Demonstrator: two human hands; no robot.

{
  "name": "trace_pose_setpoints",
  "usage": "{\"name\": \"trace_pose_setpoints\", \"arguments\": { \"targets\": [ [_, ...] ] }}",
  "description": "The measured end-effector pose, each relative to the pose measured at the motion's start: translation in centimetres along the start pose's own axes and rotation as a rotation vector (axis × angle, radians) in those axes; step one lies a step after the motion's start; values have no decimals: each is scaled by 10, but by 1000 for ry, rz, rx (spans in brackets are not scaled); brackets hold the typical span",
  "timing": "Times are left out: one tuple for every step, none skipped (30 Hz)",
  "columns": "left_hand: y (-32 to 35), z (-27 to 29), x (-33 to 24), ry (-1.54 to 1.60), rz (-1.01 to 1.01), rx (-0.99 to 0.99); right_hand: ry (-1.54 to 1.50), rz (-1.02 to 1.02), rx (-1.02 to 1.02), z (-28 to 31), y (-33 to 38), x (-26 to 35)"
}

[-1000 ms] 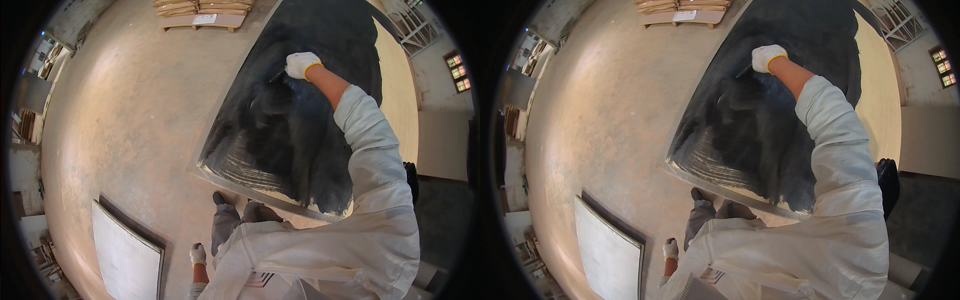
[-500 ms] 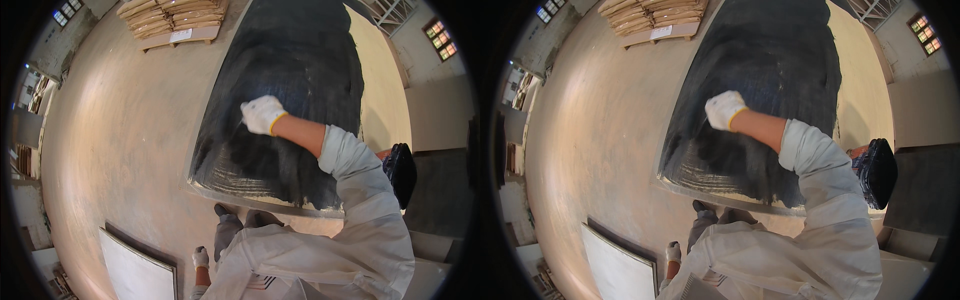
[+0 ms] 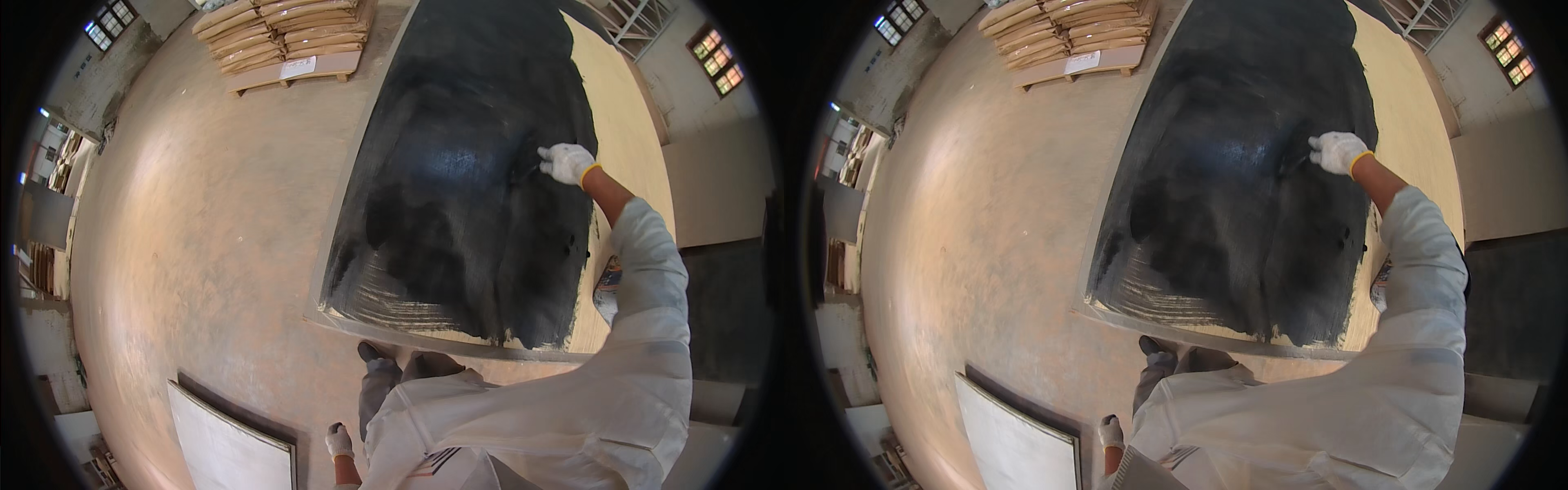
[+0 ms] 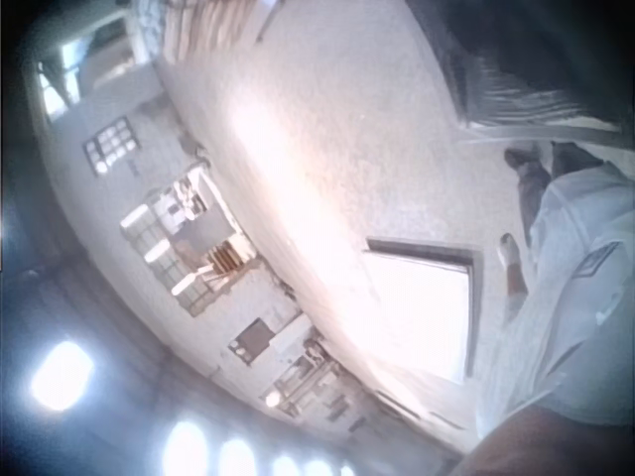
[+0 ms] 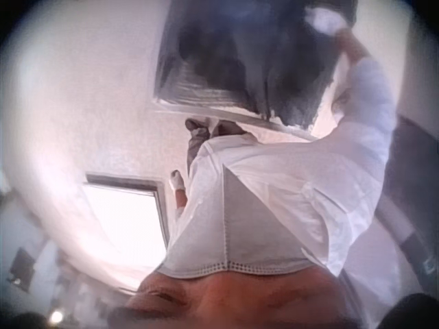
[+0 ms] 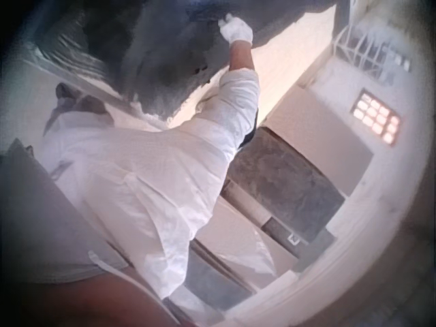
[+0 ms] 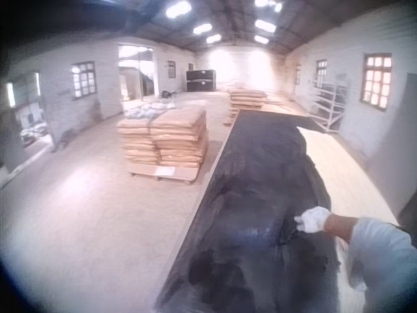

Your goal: The person applies black paint to a large wooden board using a brush. They repeatedly dip the brush into a paint bucket and spread the paint across the board's surface and edges, gradually covering more area.

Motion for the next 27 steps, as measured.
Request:
{"name": "trace_pose_setpoints", "arguments": {
  "targets": [
    [7,0,11,14,48,5,44,118,106,12,9,23],
    [15,-5,10,-12,86,25,93,171,132,18,12,29],
    [24,-5,9,-51,117,54,86,115,114,16,5,19],
    [29,-3,8,-88,142,80,78,55,89,18,-9,1],
    [32,-5,4,-110,116,108,103,-19,9,12,-27,-23],
    [35,-4,2,-108,107,112,153,-47,3,17,-44,-29],
    [36,-4,0,-102,99,110,185,16,6,22,-55,-26],
    [36,-6,-2,-96,92,109,218,78,8,26,-63,-23],
    [38,-5,-1,-77,90,74,190,139,58,33,-60,-7],
    [36,-5,-2,-58,89,39,164,201,109,37,-57,7],
    [34,-5,-2,-38,90,5,122,187,47,29,-71,-5],
    [29,-4,2,-27,74,18,54,37,13,21,-81,-25],
    [23,-10,2,4,66,10,94,-12,-23,24,-92,-28],
    [21,-13,6,35,60,2,133,-61,-61,25,-104,-28],
    [23,-11,2,28,39,-6,158,-41,-25,34,-114,-15],
    [27,-8,-3,10,28,-10,185,-15,21,45,-119,1],
    [24,-7,-8,16,13,-23,142,16,6,46,-123,10],
    [23,-8,-12,23,-5,-40,100,82,-23,40,-127,26],
    [22,-11,-16,24,1,-40,52,144,-62,37,-129,45],
    [23,-11,-18,24,5,-40,2,204,-100,33,-128,63],
    [25,-11,-18,20,14,-39,-27,292,-64,38,-117,102],
    [25,-13,-16,0,5,-36,-23,422,-79,40,-103,136],
    [27,-17,-12,-17,-2,-29,35,566,-75,42,-85,175],
    [33,-21,-7,-35,-4,-19,56,684,-4,54,-56,219],
    [34,-25,-12,-44,-24,-6,58,815,-42,43,-39,243],
    [39,-28,-10,-45,-17,-14,72,953,-23,48,-16,273],
    [39,-31,-9,-44,-21,-20,51,1052,-38,42,-2,289]
  ]
}}
Point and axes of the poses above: each hand's wrist, its own y-axis away from the middle knuckle, its own z-axis out of the back of the hand, x = y × z, the point moved 2 cm from there along -y, towards the middle knuckle, and after that the axes turned 13 degrees about -x, right-handed, at the moved point
